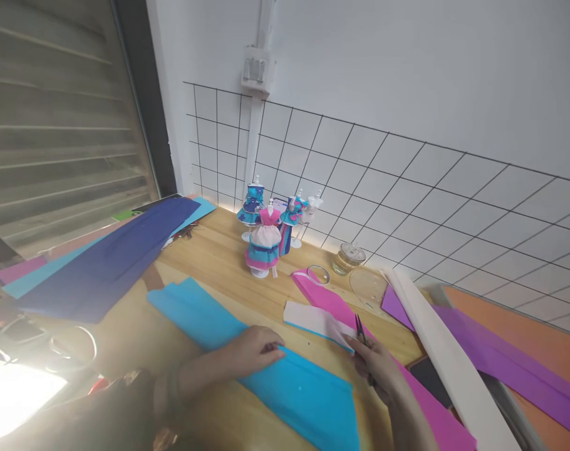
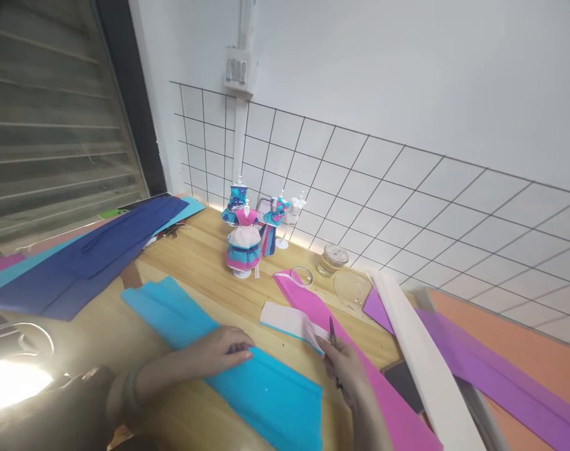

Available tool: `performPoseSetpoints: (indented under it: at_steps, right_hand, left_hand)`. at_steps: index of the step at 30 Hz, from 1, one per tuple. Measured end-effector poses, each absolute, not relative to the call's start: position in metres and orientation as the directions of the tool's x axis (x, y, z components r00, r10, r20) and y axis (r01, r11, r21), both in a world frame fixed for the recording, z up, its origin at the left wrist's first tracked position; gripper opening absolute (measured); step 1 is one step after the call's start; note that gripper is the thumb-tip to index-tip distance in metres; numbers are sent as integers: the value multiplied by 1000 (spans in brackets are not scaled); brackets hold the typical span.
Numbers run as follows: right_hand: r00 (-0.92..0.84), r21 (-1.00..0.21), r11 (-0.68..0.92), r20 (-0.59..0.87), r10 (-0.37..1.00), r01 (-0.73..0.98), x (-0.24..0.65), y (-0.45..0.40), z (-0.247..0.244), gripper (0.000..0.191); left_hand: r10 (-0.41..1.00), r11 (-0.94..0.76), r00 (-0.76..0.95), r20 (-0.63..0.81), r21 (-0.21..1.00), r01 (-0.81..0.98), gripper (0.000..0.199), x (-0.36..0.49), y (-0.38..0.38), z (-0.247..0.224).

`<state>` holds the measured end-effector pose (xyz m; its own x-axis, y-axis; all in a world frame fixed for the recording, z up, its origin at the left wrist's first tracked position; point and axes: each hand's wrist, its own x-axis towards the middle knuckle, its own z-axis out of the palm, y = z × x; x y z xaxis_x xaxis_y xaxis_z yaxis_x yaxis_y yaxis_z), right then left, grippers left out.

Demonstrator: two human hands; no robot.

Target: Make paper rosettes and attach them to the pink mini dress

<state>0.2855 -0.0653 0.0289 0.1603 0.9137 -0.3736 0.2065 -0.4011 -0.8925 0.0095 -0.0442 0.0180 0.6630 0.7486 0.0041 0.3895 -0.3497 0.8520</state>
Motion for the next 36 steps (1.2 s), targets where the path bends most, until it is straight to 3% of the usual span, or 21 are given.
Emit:
performPoseSetpoints:
  at_steps: [1,3,6,9,15,18,21,23,29,36]
  right_hand:
    - [117,-917,-385,-372,921,107,277,-66,32,37]
    - [82,-930,-363,-366,927,-52,261,-69,39,39]
    - [46,-921,-338,-353,935,-194,240,-76,49,41]
    - [5,-902,-344,-357,934,-260,228,-85,56,42]
    - [9,-881,-417,-430,903,-225,223,-91,50,39]
    - [47,-914,-405,-405,913,-8,228,-84,42,41]
    - [145,-914,-327,-300,943,240,234,-77,32,30]
    - [139,-879,-291,-257,956,377,237,-78,24,38]
    - [-189,-745,-70,-257,948,663,227,-98,8,58]
    - [-147,-529,6,-226,963,848,212,-98,10,56]
  left_hand:
    - [746,-150,659,-95,940,306,35,15,-45,16]
    - [636,249,729,-252,962,114,41,25,-47,13]
    - [512,621,794,-327,780,-79,44,37,-48,13]
    - [482,763,828,-286,602,-235,48,44,-45,13]
    - [743,658,626,-235,426,-621,33,49,-31,8]
    - [798,603,509,-323,409,-685,26,47,-20,5]
    - [854,507,370,-365,425,-750,24,41,-8,4]
    - [884,440,290,-367,445,-780,24,36,-1,5]
    - [912,354,155,-380,537,-766,30,22,10,5]
    - [923,329,124,-364,584,-742,34,20,11,1]
